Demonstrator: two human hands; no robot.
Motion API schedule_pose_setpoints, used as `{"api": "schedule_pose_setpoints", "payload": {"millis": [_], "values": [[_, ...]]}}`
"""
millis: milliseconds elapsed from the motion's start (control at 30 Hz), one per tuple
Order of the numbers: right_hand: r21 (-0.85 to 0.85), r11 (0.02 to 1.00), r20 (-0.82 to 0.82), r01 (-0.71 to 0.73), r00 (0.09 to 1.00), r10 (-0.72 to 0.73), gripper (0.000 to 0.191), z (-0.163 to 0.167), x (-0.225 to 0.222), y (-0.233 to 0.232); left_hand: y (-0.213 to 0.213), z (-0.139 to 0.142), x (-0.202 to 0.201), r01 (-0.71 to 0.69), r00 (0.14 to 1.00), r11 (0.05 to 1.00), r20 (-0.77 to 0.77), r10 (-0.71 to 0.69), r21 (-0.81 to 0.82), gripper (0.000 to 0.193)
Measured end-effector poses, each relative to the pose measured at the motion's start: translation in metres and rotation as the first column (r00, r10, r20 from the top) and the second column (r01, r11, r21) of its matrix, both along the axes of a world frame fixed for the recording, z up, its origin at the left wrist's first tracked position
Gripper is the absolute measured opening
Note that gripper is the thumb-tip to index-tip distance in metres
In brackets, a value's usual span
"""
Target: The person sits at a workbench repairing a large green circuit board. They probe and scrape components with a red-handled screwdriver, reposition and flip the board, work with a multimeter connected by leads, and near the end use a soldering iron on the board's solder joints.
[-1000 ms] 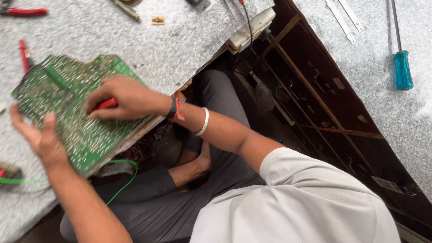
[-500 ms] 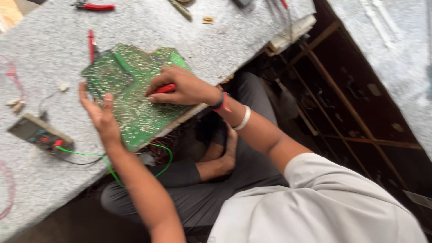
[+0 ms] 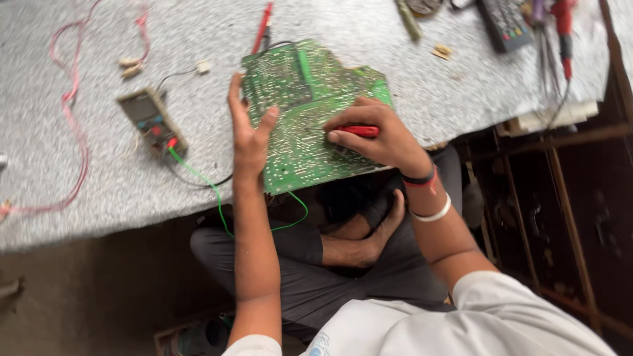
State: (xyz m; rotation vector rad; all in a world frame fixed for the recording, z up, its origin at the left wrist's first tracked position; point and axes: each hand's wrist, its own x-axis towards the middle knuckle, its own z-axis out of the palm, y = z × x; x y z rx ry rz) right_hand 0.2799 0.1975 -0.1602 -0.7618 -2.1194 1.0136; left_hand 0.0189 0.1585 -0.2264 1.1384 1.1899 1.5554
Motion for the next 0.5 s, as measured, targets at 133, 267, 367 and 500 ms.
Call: {"api": "schedule_pose_setpoints", "payload": {"millis": [133, 267, 367, 500], "values": [[-0.017, 1.0, 0.001, 0.001, 1.0, -0.001, 0.018, -0.002, 0.002, 0.0, 0.001, 0.0, 0.001, 0.063, 0.998, 0.995, -0.01, -0.062, 0.072, 0.095], [-0.138, 0.99, -0.008, 0.007, 1.0, -0.009, 0.018, -0.009, 0.006, -0.007, -0.005, 0.0, -0.004, 0.123, 0.986, 0.99, 0.102, -0.13, 0.071, 0.101], [-0.197, 0.98, -0.065, 0.018, 0.997, -0.031, 0.019, -0.016, 0.002, -0.024, -0.009, 0.002, -0.007, 0.101, 0.956, 0.995, 0.277, -0.096, -0.004, 0.101], [-0.099, 0.991, -0.066, 0.094, 0.993, -0.101, 0.019, -0.023, -0.005, -0.049, -0.013, 0.003, -0.012, 0.152, 0.981, 0.988, 0.12, -0.153, 0.019, 0.082]]}}
